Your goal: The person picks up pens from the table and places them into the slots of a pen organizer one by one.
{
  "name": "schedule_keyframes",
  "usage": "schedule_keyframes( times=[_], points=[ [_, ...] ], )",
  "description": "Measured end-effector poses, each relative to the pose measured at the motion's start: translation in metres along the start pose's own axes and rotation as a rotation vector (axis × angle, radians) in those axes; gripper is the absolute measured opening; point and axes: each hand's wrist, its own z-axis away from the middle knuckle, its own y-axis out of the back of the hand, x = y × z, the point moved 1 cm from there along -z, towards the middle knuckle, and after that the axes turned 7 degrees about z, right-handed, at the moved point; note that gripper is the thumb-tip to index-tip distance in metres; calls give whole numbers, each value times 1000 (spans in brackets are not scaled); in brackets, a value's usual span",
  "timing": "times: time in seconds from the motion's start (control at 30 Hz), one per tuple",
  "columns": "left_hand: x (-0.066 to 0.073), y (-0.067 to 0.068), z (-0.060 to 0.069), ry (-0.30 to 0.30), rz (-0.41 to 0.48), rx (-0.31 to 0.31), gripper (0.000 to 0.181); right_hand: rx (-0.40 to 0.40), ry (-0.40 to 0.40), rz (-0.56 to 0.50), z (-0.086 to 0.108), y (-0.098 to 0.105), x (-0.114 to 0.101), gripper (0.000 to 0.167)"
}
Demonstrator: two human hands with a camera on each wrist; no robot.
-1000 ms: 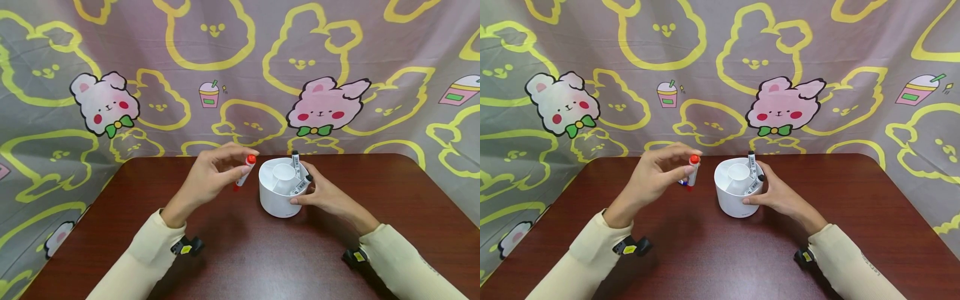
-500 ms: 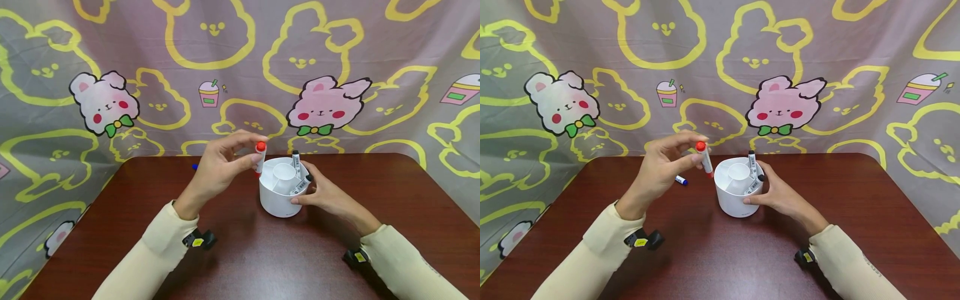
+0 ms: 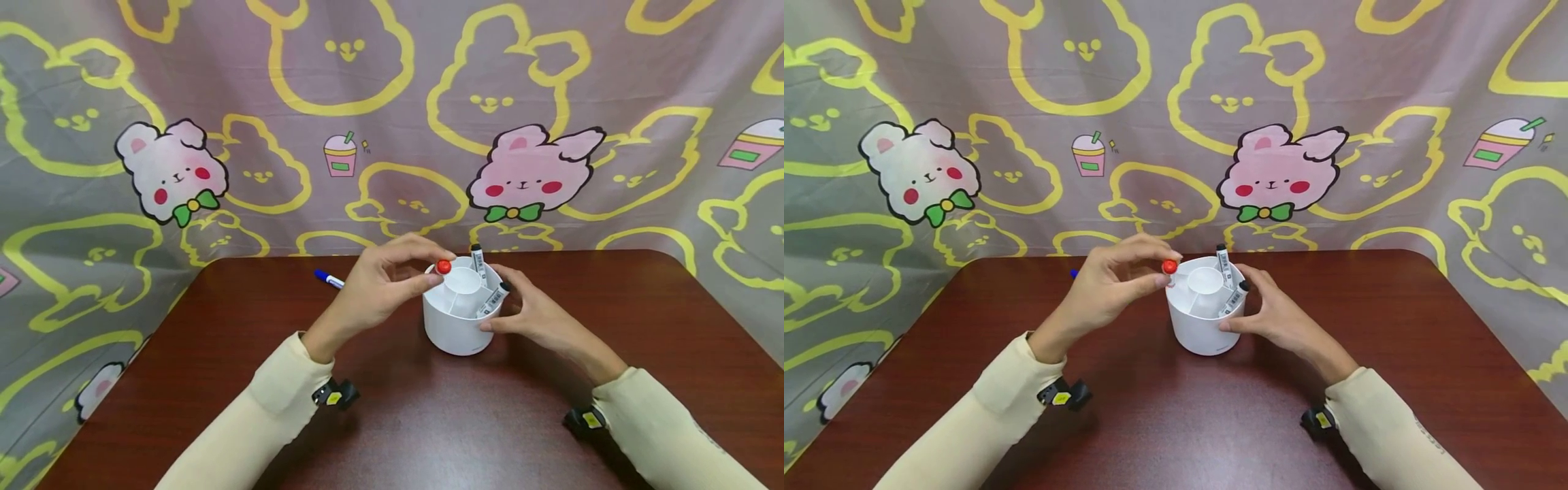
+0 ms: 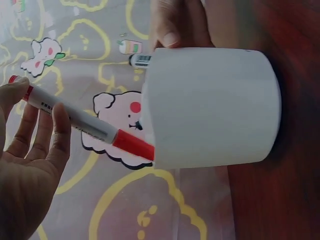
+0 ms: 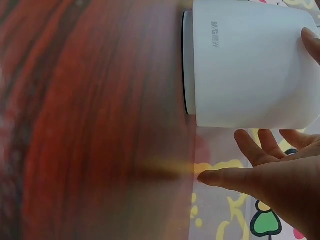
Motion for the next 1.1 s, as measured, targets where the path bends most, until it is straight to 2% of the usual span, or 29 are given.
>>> schedule_keyframes(
  times=[0.23,0.53,0.8,1.1],
  points=[
    [-9,-4,3,64,-46,-35,26,-8,15,-16,0,0,0,100],
    [-27,-12,10,45,-174,-145,22,22,20,-25,-1,1,1,97],
    [-33,-15,11,27,-228,-182,21,4,5,-32,0,2,2,93],
    [-36,-14,8,55,-317,-208,24,-3,18,-39,0,3,3,92]
  ],
)
